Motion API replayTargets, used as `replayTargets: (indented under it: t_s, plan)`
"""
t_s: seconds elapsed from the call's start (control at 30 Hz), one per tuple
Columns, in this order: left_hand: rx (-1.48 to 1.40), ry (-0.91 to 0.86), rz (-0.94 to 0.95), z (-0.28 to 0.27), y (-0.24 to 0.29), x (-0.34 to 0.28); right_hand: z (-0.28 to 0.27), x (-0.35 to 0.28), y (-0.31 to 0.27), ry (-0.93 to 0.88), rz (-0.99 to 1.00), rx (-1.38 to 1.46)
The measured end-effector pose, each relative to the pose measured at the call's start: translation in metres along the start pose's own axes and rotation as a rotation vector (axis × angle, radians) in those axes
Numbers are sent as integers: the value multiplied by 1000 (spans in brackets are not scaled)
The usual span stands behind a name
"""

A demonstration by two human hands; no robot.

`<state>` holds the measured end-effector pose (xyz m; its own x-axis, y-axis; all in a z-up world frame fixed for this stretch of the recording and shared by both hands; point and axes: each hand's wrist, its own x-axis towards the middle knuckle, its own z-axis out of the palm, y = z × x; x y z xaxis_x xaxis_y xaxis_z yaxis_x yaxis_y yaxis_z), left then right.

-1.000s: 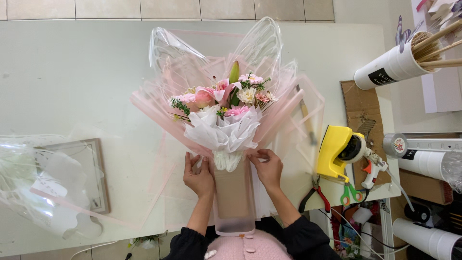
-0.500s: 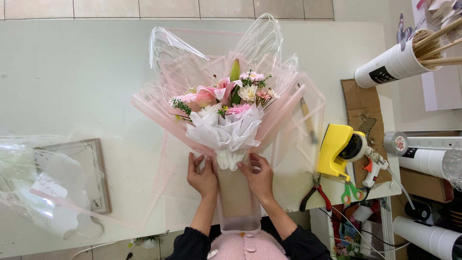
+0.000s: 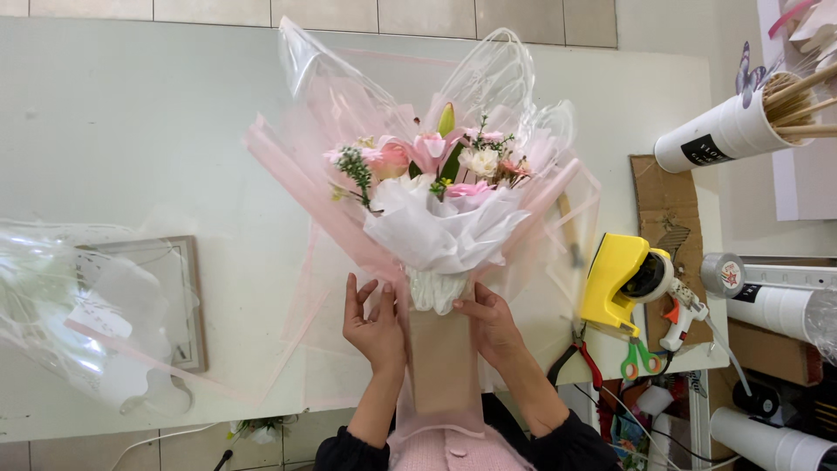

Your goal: The person cuts a sheet of pink tissue paper, folds it into decorative points, and attaches the paper to the base of a flower bouquet using tape.

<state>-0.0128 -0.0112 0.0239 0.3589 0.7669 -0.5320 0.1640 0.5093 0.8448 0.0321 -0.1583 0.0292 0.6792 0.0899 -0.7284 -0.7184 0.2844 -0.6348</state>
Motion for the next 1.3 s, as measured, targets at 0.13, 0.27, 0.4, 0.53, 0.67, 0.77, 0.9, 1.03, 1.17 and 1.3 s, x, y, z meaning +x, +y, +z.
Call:
replayTargets:
  t_s: [0.13, 0.27, 0.4, 0.53, 0.67, 0.77, 0.9, 1.03, 1.17, 1.3]
  plan:
    - [-59, -9, 22, 9, 28, -21, -19, 5, 1, -45, 108, 76]
    - [-132, -23, 16, 15, 51, -35, -47, 22, 14, -66, 106, 110]
    - [-285, -48, -51, 13, 62, -44, -76, 33, 26, -185, -11, 242]
    - [-366, -115, -144, 5, 80, -56, -76, 16, 7, -406, -58, 350]
    - [-412, -206, -144, 0, 78, -59, -85, 12, 4, -516, -103, 403]
    - [-438, -310, -165, -3, 91, -64, -100, 13, 8, -591, -99, 455]
    - [-468, -385, -259, -6, 103, -63, -115, 15, 15, -589, -70, 555]
    - [-506, -498, -322, -10, 105, -61, -100, 0, 6, -686, -124, 575]
    - [-501, -548, -392, -6, 103, -56, -97, 3, 7, -732, -152, 603]
    - [-413, -595, -469, -5, 115, -54, -105, 10, 12, -756, -159, 561]
